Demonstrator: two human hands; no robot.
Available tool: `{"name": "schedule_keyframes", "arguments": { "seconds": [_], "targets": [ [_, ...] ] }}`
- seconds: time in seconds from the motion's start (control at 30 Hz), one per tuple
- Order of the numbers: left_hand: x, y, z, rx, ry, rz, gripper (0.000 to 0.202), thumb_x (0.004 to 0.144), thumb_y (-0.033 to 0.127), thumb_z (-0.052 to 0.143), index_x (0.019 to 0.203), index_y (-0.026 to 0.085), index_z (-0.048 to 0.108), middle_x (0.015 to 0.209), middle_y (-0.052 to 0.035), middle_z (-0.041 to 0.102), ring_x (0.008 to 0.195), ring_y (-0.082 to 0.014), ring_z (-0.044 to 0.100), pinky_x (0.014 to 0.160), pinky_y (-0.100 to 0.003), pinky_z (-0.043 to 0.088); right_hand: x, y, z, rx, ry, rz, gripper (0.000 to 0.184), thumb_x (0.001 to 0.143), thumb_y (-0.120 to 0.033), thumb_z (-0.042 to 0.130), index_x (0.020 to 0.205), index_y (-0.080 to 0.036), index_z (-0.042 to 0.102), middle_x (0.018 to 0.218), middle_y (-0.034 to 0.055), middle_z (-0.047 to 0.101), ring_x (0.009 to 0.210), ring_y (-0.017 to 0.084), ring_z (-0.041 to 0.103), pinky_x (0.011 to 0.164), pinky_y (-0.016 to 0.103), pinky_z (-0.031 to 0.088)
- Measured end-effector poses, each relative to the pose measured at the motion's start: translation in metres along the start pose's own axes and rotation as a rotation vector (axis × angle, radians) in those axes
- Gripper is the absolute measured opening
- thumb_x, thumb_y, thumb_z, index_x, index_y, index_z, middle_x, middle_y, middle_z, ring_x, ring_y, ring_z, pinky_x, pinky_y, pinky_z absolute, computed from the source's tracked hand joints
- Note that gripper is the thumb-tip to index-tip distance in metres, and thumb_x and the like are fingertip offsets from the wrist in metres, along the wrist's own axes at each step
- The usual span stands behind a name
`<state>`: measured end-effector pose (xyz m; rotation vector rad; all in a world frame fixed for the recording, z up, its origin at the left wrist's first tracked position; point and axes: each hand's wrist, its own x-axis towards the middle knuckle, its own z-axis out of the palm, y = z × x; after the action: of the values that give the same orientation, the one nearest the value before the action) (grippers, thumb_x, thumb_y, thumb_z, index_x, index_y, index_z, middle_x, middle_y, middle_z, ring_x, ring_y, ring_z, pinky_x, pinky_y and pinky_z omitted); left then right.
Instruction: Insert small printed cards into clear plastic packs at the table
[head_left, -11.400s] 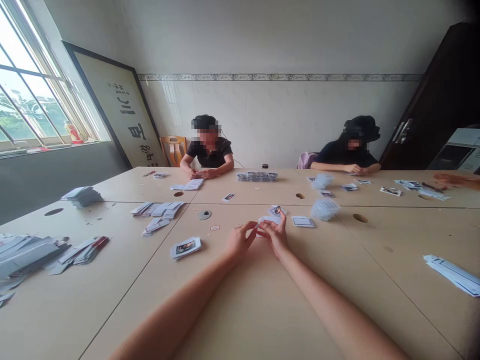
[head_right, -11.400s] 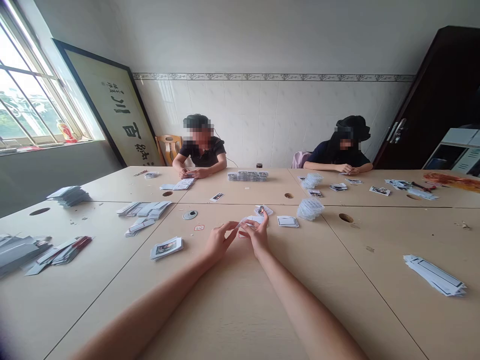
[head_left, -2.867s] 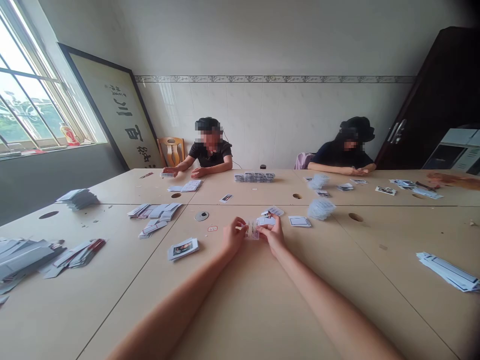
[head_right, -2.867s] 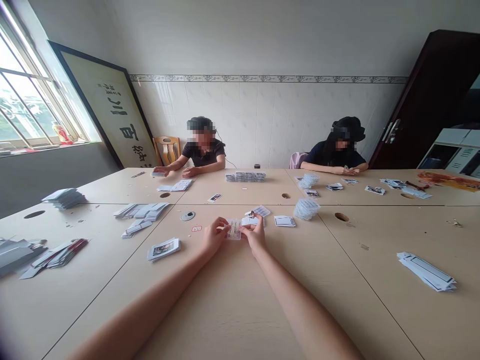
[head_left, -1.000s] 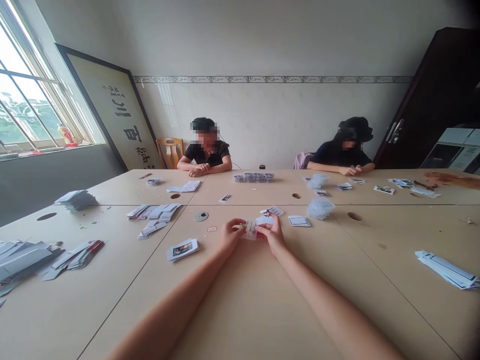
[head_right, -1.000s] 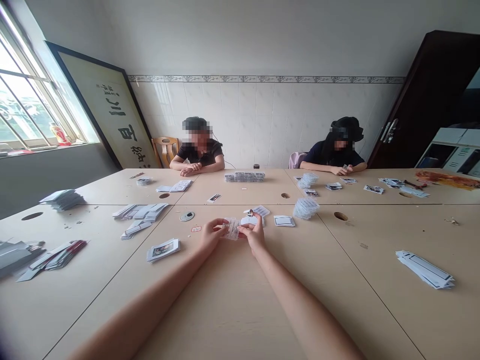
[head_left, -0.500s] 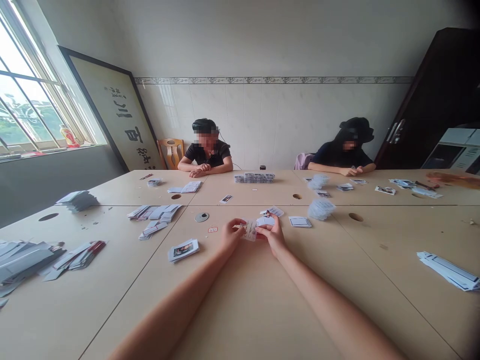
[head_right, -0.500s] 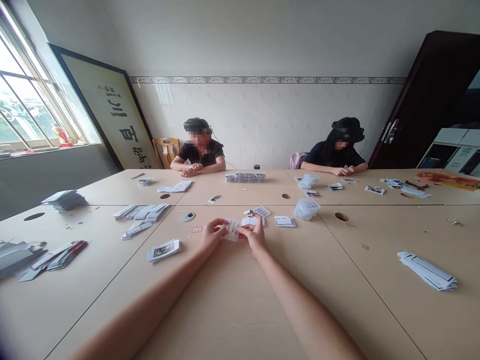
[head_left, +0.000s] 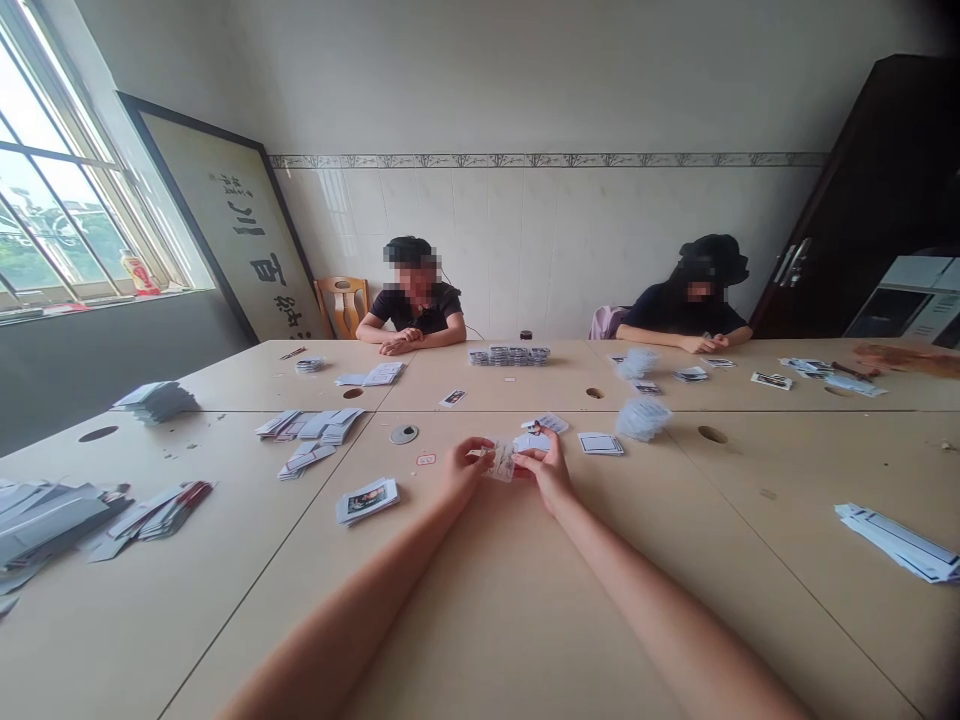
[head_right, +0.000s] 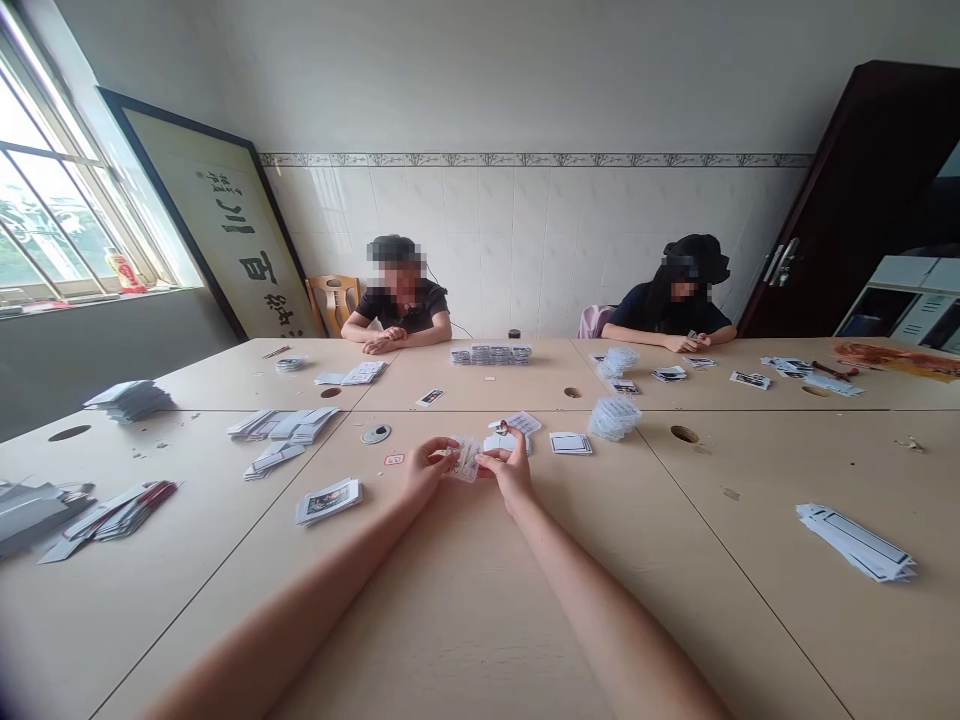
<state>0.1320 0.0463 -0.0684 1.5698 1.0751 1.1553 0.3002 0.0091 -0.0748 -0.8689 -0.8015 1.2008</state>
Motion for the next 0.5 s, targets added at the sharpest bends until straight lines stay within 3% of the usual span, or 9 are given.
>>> {"name": "schedule_keyframes", "arguments": {
  "seconds": [0.5],
  "targets": [
    [-0.0008, 0.0, 0.0008, -0.137, -0.018, 0.003, 0.023, 0.094, 0.033, 0.067, 0.104, 0.013, 0.065, 0.098, -0.0039, 0.069, 0.08, -0.0139, 0.066, 0.075, -0.031, 0.058, 0.0002, 0.0004, -0.0007, -0.006, -0.009, -0.023, 0.088, 0.059, -0.026, 0.088, 0.132, -0.028, 0.039, 0.07, -0.0058, 0.067, 0.07, 0.021, 0.068, 0.07, 0.04, 0.062]
  ]
}}
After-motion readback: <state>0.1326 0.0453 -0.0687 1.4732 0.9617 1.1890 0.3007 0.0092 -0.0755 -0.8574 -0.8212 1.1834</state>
